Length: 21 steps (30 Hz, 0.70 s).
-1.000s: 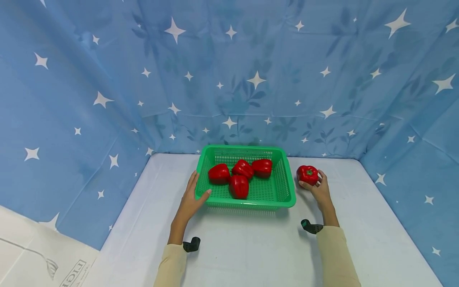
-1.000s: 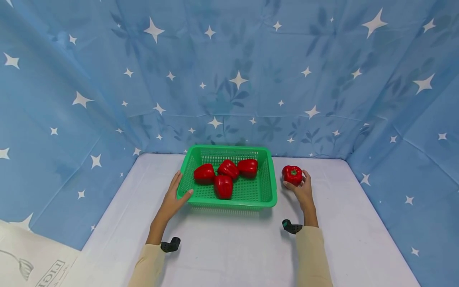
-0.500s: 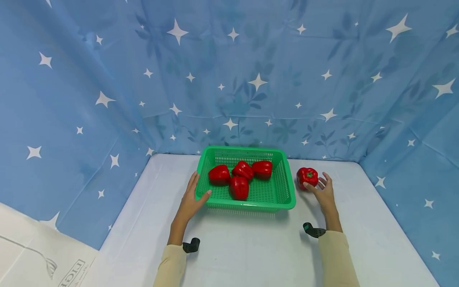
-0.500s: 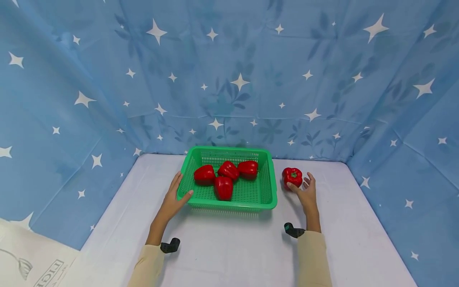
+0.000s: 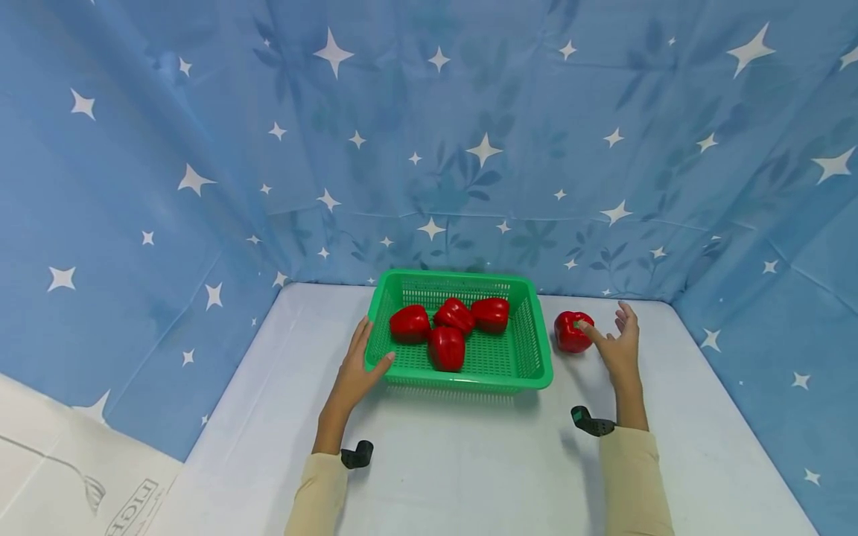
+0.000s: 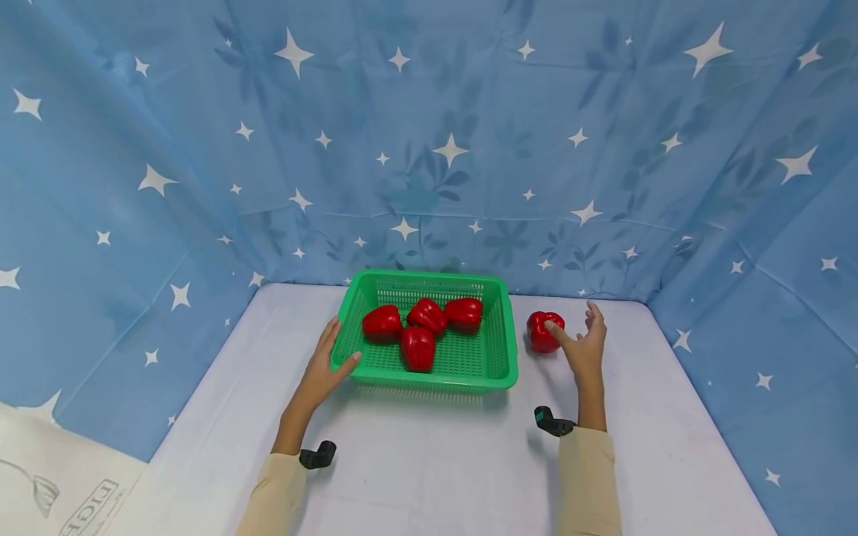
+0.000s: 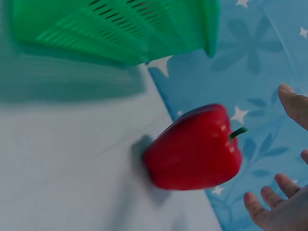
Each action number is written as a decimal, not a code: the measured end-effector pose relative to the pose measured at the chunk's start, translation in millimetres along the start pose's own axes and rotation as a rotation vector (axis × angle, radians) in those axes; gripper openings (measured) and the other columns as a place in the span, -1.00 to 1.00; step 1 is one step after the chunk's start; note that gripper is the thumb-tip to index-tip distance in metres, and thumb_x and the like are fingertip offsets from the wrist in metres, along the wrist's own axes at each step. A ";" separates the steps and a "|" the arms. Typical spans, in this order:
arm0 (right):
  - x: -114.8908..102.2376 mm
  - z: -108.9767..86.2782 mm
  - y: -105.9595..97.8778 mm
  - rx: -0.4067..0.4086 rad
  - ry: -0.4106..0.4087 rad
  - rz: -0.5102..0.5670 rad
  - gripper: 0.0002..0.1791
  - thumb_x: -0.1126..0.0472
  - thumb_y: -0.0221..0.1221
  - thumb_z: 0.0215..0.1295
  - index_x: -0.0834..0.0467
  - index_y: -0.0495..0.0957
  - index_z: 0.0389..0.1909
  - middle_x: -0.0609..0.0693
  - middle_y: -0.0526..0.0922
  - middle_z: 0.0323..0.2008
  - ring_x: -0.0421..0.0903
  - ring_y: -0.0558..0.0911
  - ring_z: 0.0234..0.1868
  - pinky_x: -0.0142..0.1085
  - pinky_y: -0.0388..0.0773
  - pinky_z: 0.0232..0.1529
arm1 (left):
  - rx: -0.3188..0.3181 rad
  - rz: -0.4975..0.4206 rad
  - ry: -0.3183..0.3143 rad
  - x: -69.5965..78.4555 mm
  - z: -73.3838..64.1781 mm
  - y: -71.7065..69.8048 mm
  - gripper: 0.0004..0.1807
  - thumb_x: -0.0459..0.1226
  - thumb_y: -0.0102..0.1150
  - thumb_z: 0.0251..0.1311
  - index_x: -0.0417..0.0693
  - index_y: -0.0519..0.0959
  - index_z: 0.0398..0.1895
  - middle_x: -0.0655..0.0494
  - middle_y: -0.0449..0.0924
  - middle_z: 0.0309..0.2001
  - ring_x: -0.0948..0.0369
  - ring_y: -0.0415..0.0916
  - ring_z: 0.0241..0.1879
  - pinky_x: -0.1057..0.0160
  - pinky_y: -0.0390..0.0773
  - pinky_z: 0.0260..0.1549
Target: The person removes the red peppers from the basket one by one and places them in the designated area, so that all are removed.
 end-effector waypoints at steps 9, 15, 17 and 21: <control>-45.5 1.2 0.8 0.028 -0.135 0.098 -0.04 0.04 0.36 0.19 -0.14 0.01 0.52 0.00 0.06 0.53 -0.01 0.08 0.55 0.00 0.15 0.47 | 0.006 0.002 -0.005 0.3 0.2 0.2 -0.07 0.14 0.13 0.27 0.01 -0.03 0.57 0.12 -0.19 0.59 -0.01 -0.14 0.55 -0.32 0.10 0.36; -82.1 -3.5 10.0 -0.086 -0.199 0.155 -0.11 0.15 0.32 0.24 -0.06 0.05 0.51 0.08 0.11 0.49 0.09 0.18 0.50 0.09 0.25 0.40 | 0.010 0.004 0.001 -0.3 0.5 0.1 -0.07 0.12 0.14 0.27 0.00 -0.03 0.57 0.09 -0.19 0.59 -0.02 -0.14 0.55 -0.32 0.11 0.35; -96.1 -7.7 13.9 -0.139 -0.222 0.142 -0.14 0.16 0.29 0.27 0.02 0.05 0.51 0.14 0.13 0.48 0.14 0.19 0.49 0.14 0.27 0.36 | 0.009 0.004 0.002 -0.7 0.7 0.5 -0.07 0.12 0.14 0.27 0.01 -0.03 0.57 0.10 -0.19 0.59 -0.01 -0.15 0.56 -0.32 0.10 0.36; -117.1 -13.2 24.5 -0.254 -0.266 0.103 -0.16 0.17 0.24 0.31 0.12 0.04 0.52 0.24 0.13 0.46 0.24 0.20 0.47 0.20 0.28 0.33 | 0.012 0.004 0.004 -1.4 0.8 1.5 -0.08 0.14 0.12 0.28 0.02 -0.02 0.57 0.12 -0.19 0.59 0.01 -0.15 0.56 -0.30 0.09 0.36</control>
Point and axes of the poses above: each hand's wrist, its own z-axis towards the middle knuckle, its own y-axis out of the palm, x = y × z, the point moved 2 cm from there along z, towards the middle knuckle
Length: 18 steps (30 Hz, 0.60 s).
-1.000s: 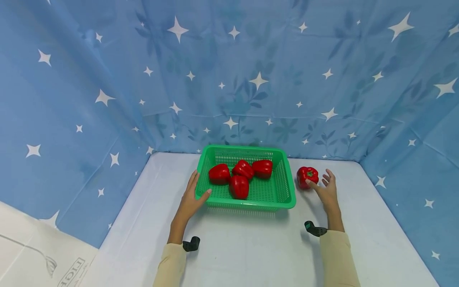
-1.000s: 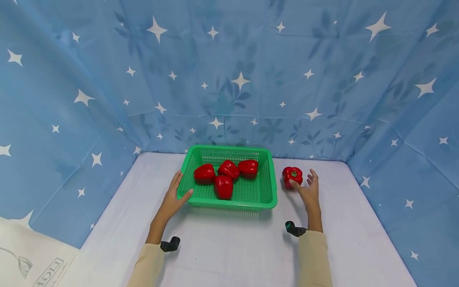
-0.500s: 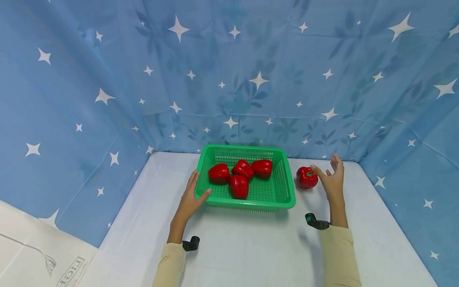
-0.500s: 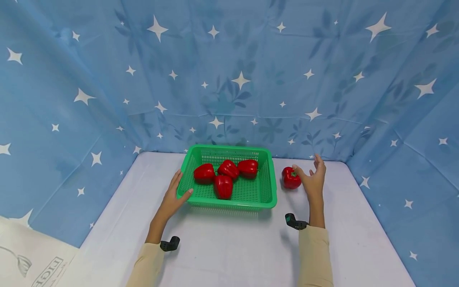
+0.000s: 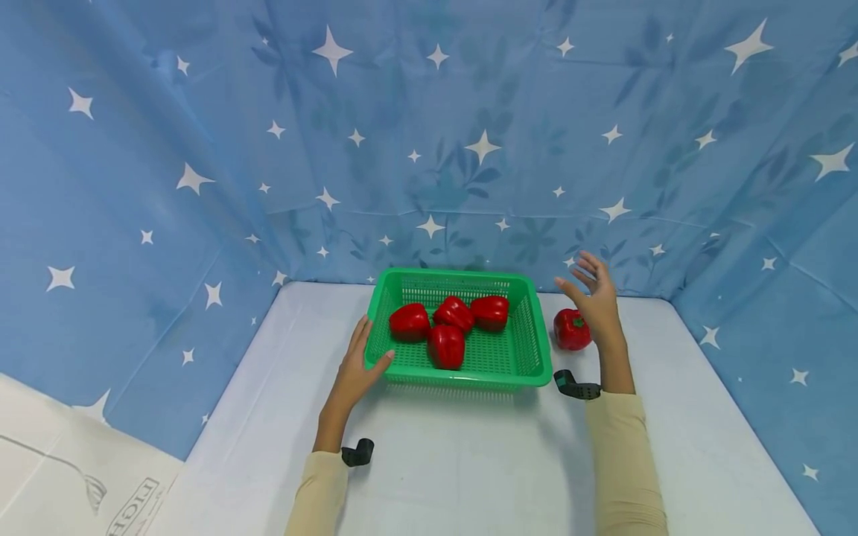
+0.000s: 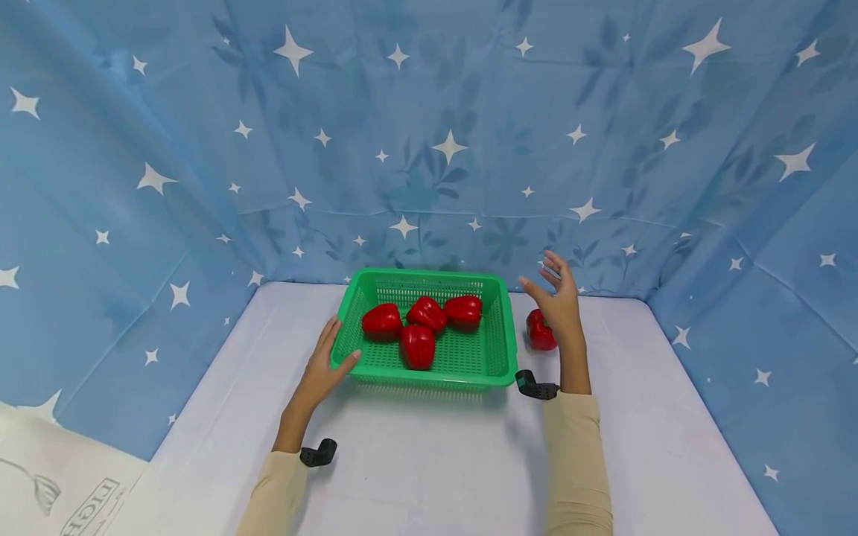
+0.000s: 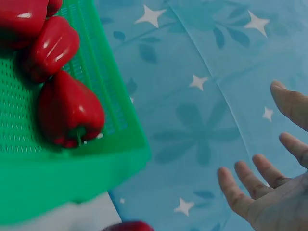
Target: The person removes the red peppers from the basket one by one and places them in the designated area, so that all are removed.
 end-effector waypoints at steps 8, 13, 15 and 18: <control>19.4 27.1 28.3 -0.252 0.012 -0.003 -0.23 0.11 0.19 0.37 0.06 0.06 0.52 0.28 0.07 0.47 0.29 0.16 0.47 0.22 0.25 0.34 | 0.000 0.002 -0.015 1.2 0.4 0.5 -0.08 0.14 0.12 0.27 0.03 -0.03 0.57 0.16 -0.19 0.59 0.03 -0.15 0.56 -0.29 0.09 0.37; 28.3 37.7 49.0 -0.360 0.136 0.021 -0.21 0.08 0.22 0.35 0.09 0.07 0.51 0.23 0.07 0.49 0.26 0.20 0.46 0.19 0.31 0.31 | 0.003 -0.005 -0.014 3.1 0.8 0.0 -0.09 0.13 0.12 0.28 0.04 -0.02 0.57 0.12 -0.18 0.59 0.04 -0.15 0.56 -0.29 0.09 0.38; 30.3 40.5 57.1 -0.395 0.206 0.020 -0.20 0.09 0.23 0.34 0.10 0.07 0.50 0.24 0.06 0.49 0.27 0.23 0.44 0.20 0.31 0.31 | 0.003 -0.010 -0.014 3.3 1.1 -0.2 -0.09 0.13 0.12 0.28 0.03 -0.01 0.57 0.10 -0.17 0.59 0.05 -0.15 0.56 -0.29 0.08 0.38; 33.6 44.1 68.0 -0.439 0.279 -0.022 -0.21 0.11 0.21 0.35 0.14 0.06 0.50 0.30 0.05 0.49 0.31 0.26 0.40 0.22 0.31 0.31 | 0.002 -0.015 -0.013 2.9 1.2 -0.1 -0.09 0.13 0.12 0.28 0.02 -0.01 0.56 0.09 -0.16 0.59 0.04 -0.15 0.56 -0.29 0.08 0.38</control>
Point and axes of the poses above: each hand's wrist, its own z-axis towards the middle knuckle, its own y-axis out of the palm, x = y × z, the point moved 2 cm from there along z, towards the middle knuckle
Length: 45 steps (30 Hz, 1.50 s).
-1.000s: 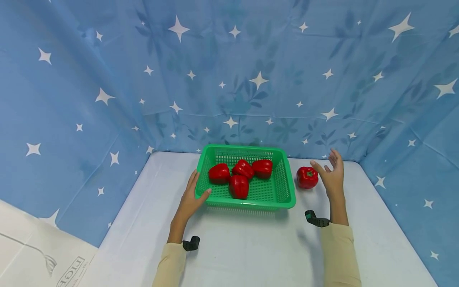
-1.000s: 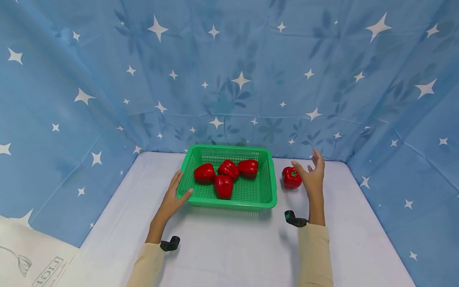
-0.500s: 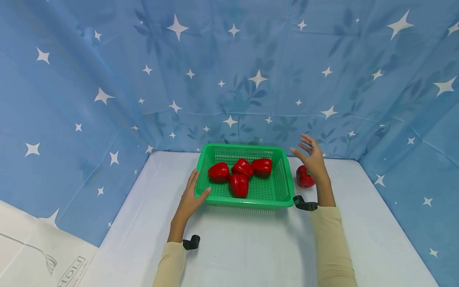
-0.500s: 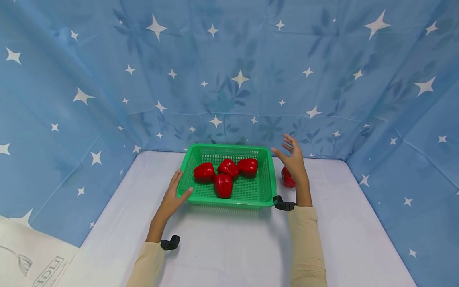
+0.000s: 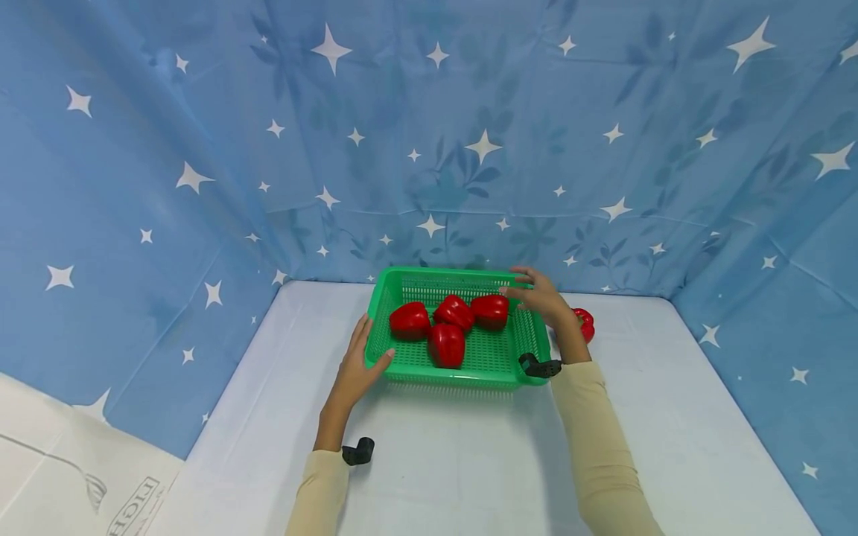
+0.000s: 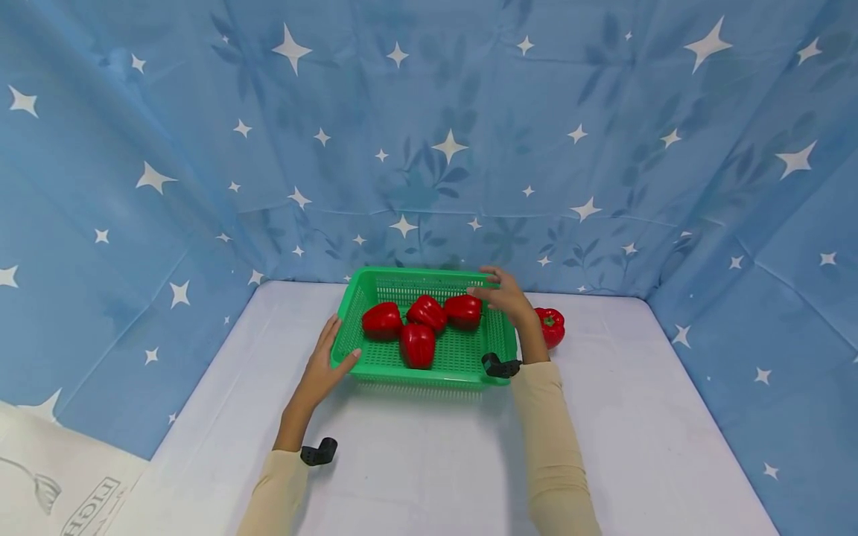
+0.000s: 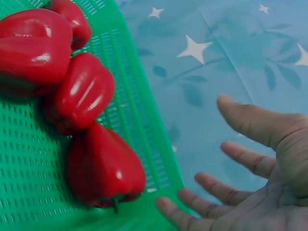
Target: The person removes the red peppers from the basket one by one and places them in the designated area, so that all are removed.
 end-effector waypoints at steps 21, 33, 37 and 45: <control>16.5 22.9 30.8 -0.038 0.225 -0.082 -0.21 0.33 0.16 0.34 0.21 -0.01 0.51 0.38 -0.08 0.49 0.34 0.09 0.47 0.31 0.21 0.32 | -0.004 0.003 -0.012 -0.7 -0.8 -0.2 -0.09 0.14 0.12 0.28 0.04 -0.01 0.57 0.20 -0.19 0.59 0.04 -0.15 0.56 -0.28 0.09 0.38; 28.4 32.2 32.5 -0.021 0.248 -0.117 -0.25 0.34 0.17 0.32 0.21 0.06 0.47 0.33 0.10 0.44 0.33 0.19 0.42 0.29 0.30 0.27 | -0.001 0.002 -0.001 -2.1 -0.3 1.2 -0.09 0.12 0.12 0.28 0.00 0.00 0.56 0.18 -0.19 0.59 0.04 -0.15 0.56 -0.27 0.09 0.38; 31.7 33.6 33.9 -0.022 0.260 -0.118 -0.23 0.34 0.17 0.32 0.21 0.05 0.48 0.34 0.09 0.44 0.33 0.19 0.42 0.27 0.31 0.28 | 0.001 -0.004 0.001 -2.2 -0.6 0.8 -0.10 0.11 0.14 0.28 -0.01 0.01 0.56 0.15 -0.17 0.59 0.04 -0.15 0.56 -0.27 0.08 0.39; 38.0 38.1 35.9 -0.030 0.262 -0.096 -0.18 0.34 0.19 0.31 0.21 -0.01 0.50 0.36 0.03 0.46 0.33 0.16 0.44 0.29 0.32 0.26 | 0.009 0.007 0.010 -3.7 0.5 1.1 -0.08 0.12 0.14 0.27 -0.01 0.00 0.56 0.13 -0.17 0.59 0.05 -0.15 0.56 -0.26 0.09 0.39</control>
Point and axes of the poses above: each hand's wrist, its own z-axis towards the middle knuckle, its own y-axis out of the palm, x = y × z, the point moved 2 cm from there along z, towards the middle knuckle
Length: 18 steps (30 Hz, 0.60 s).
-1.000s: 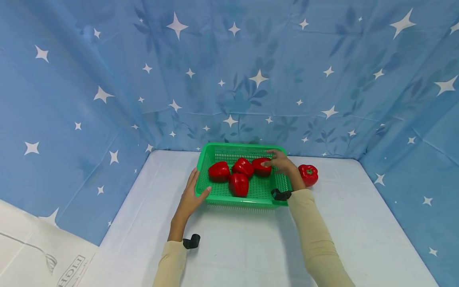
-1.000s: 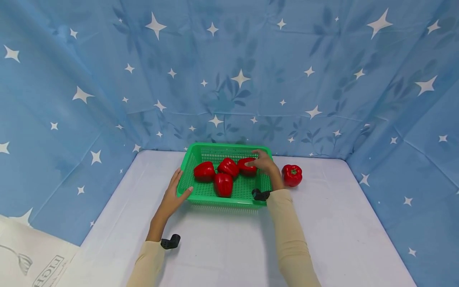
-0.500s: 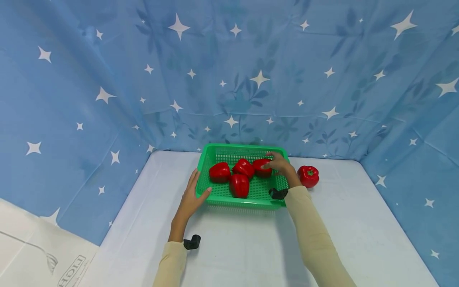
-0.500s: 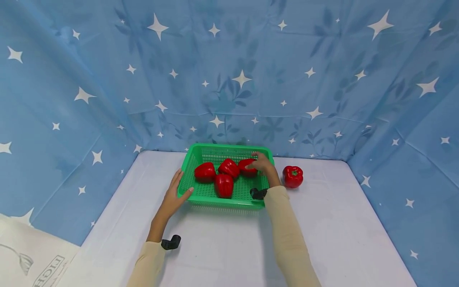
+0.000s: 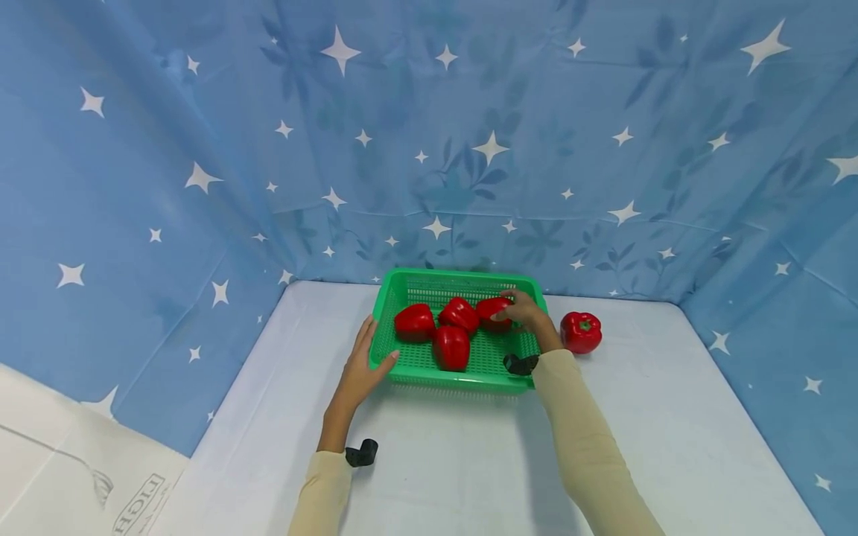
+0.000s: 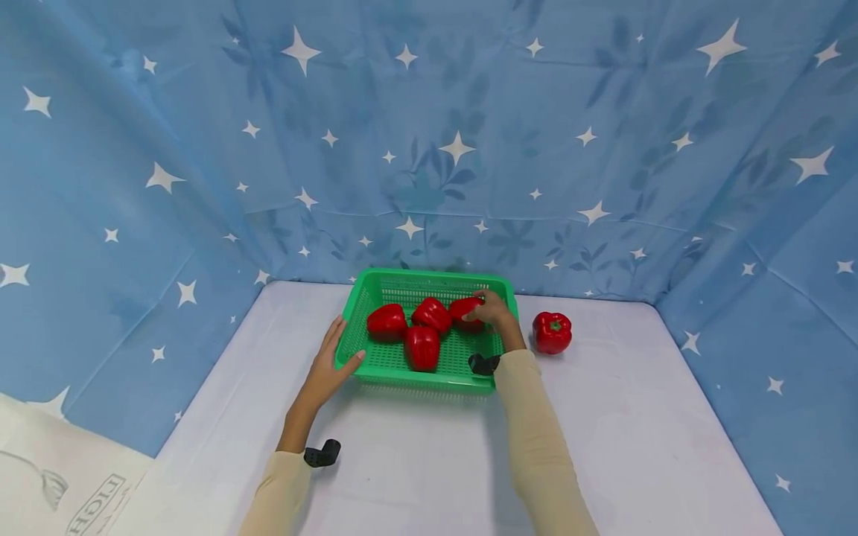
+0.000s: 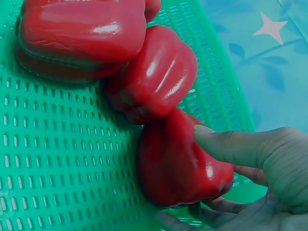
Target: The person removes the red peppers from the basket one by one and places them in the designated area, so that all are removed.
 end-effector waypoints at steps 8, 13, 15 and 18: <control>0.5 -2.8 -1.3 -0.021 -0.012 -0.003 -0.15 0.37 0.18 0.30 0.22 -0.07 0.52 0.39 0.03 0.44 0.35 0.16 0.43 0.31 0.31 0.25 | -0.003 0.004 -0.007 0.0 1.2 1.2 -0.08 0.14 0.13 0.26 0.02 0.00 0.56 0.25 -0.20 0.59 0.07 -0.16 0.56 -0.27 0.09 0.39; 0.9 -2.3 -1.4 -0.006 0.027 -0.021 -0.08 0.38 0.23 0.25 0.18 -0.09 0.53 0.38 -0.03 0.47 0.38 0.17 0.41 0.28 0.38 0.21 | -0.004 -0.006 0.004 0.8 1.8 1.9 -0.09 0.12 0.13 0.27 0.01 -0.01 0.56 0.18 -0.18 0.59 0.06 -0.16 0.56 -0.25 0.09 0.39; 1.6 -1.7 -0.5 0.001 0.040 -0.026 -0.07 0.38 0.24 0.23 0.17 -0.07 0.52 0.37 -0.03 0.47 0.38 0.18 0.41 0.26 0.41 0.20 | -0.003 -0.009 0.006 0.7 1.4 1.6 -0.09 0.11 0.14 0.28 0.01 -0.01 0.56 0.15 -0.18 0.59 0.06 -0.15 0.56 -0.25 0.09 0.39; 4.3 0.2 0.6 0.001 0.034 -0.026 -0.05 0.36 0.30 0.17 0.17 -0.04 0.50 0.37 0.01 0.45 0.37 0.23 0.38 0.25 0.49 0.12 | -0.001 -0.008 0.001 0.5 0.0 0.5 -0.09 0.11 0.14 0.28 0.01 0.00 0.56 0.15 -0.17 0.59 0.05 -0.15 0.56 -0.27 0.10 0.38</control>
Point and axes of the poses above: each hand's wrist, its own z-axis towards the middle knuckle, its own y-axis out of the palm, x = y × z, the point moved 2 cm from there along z, towards the middle knuckle
